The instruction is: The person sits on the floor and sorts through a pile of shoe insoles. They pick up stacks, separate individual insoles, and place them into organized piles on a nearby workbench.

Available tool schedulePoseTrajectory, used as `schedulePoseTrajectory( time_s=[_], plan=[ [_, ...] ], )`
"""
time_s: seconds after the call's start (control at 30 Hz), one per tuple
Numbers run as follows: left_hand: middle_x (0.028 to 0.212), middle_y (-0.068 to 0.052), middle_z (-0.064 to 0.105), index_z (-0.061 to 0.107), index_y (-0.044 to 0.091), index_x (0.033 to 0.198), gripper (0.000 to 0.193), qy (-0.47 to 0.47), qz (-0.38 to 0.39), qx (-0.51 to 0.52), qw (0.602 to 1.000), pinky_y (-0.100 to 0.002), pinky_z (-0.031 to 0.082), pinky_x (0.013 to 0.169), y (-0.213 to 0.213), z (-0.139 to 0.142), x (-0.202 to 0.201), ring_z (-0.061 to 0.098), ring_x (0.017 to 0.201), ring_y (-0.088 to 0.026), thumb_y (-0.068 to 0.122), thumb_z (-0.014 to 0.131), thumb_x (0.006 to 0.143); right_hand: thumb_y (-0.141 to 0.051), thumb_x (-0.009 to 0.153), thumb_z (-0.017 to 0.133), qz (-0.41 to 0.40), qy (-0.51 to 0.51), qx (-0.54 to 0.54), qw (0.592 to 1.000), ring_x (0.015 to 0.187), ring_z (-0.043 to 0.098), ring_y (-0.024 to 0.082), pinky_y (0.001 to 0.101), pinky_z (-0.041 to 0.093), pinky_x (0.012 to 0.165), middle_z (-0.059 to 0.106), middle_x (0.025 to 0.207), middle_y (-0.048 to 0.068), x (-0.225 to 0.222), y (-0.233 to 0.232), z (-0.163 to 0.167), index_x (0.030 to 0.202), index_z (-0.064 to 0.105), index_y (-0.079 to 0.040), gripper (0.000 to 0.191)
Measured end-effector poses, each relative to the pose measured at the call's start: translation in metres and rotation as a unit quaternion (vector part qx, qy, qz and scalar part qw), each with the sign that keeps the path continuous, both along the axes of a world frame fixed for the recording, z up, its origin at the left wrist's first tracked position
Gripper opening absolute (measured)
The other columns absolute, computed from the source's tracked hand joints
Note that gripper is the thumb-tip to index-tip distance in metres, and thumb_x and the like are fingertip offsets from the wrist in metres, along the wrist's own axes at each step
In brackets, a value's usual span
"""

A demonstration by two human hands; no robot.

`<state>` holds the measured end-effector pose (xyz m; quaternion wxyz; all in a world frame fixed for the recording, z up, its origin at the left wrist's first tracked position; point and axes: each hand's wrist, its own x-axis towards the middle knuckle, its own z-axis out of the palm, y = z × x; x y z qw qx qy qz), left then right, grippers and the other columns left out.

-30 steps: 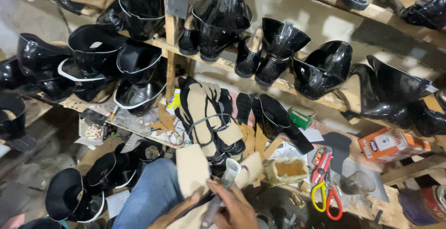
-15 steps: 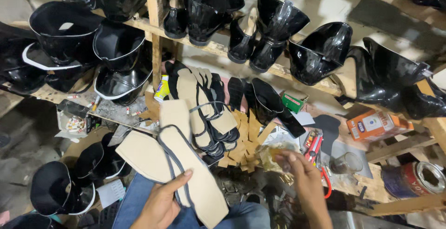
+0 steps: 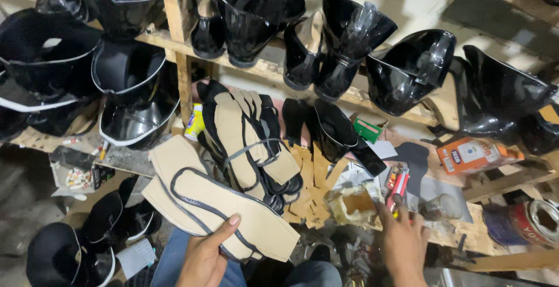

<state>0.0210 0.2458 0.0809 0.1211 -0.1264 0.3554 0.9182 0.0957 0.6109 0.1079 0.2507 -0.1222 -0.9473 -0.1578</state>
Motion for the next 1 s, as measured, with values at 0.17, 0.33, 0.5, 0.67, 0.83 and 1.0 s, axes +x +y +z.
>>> schedulePoseTrajectory(
  time_s=[0.17,0.33,0.5,0.67,0.83,1.0],
  plan=[
    [0.124,-0.017,0.070,0.056,0.001,0.137,0.062,-0.036,0.034,0.025,0.998,-0.046,0.054,0.098,0.013,0.008,-0.011,0.068,0.115,-0.029,-0.003,0.071,0.077,-0.014,0.072,0.090,0.168,-0.122,-0.487,0.848,0.109,0.068,0.023,0.0372,0.054,0.097,0.076,0.111,0.008,-0.008,-0.071,-0.024,0.117,0.074,-0.015,0.048],
    [0.129,-0.019,0.071,0.054,0.001,0.139,0.067,-0.054,-0.047,0.098,0.993,-0.048,0.053,0.101,0.018,0.017,-0.014,0.067,0.120,-0.032,-0.001,0.072,0.075,-0.010,0.080,0.080,0.239,-0.078,-0.789,0.561,0.122,0.066,0.023,0.0360,0.047,0.104,0.072,0.131,0.015,-0.018,-0.149,-0.095,0.135,0.062,0.001,0.059],
    [0.127,-0.016,0.071,0.052,0.005,0.143,0.069,0.028,-0.068,-0.022,0.997,-0.038,0.051,0.101,-0.006,0.002,-0.022,0.066,0.121,-0.024,-0.004,0.072,0.078,-0.012,0.091,0.067,0.121,0.053,-0.844,0.519,0.094,0.065,0.028,0.0392,0.047,0.082,0.075,0.111,0.024,-0.040,-0.169,-0.104,0.129,0.071,0.010,0.044],
    [0.096,-0.028,0.067,0.056,-0.001,0.136,0.057,-0.027,-0.159,-0.059,0.985,-0.047,0.060,0.065,-0.030,-0.016,-0.027,0.073,0.072,-0.037,0.040,0.043,0.099,-0.014,0.093,0.051,0.214,0.290,-0.856,0.370,0.110,0.068,0.021,0.0388,0.057,0.094,0.067,0.122,0.009,-0.063,-0.161,-0.015,0.141,0.044,-0.003,0.049],
    [0.109,-0.032,0.073,0.060,0.002,0.140,0.064,-0.137,-0.168,-0.140,0.966,-0.048,0.057,0.073,-0.045,-0.019,-0.032,0.072,0.081,-0.040,0.048,0.034,0.104,-0.022,0.107,0.051,0.177,0.224,-0.825,0.488,0.101,0.064,0.019,0.0339,0.054,0.085,0.065,0.121,0.012,-0.067,-0.164,0.046,0.154,0.047,-0.006,0.049],
    [0.128,-0.011,0.075,0.056,0.004,0.141,0.054,0.063,-0.206,-0.120,0.969,-0.033,0.053,0.099,-0.029,-0.026,-0.010,0.069,0.117,-0.018,0.027,0.063,0.093,-0.011,0.100,0.059,0.202,0.159,-0.680,0.686,0.100,0.072,0.019,0.0310,0.057,0.086,0.074,0.114,0.018,-0.079,-0.213,0.018,0.142,0.050,-0.003,0.044]
  ],
)
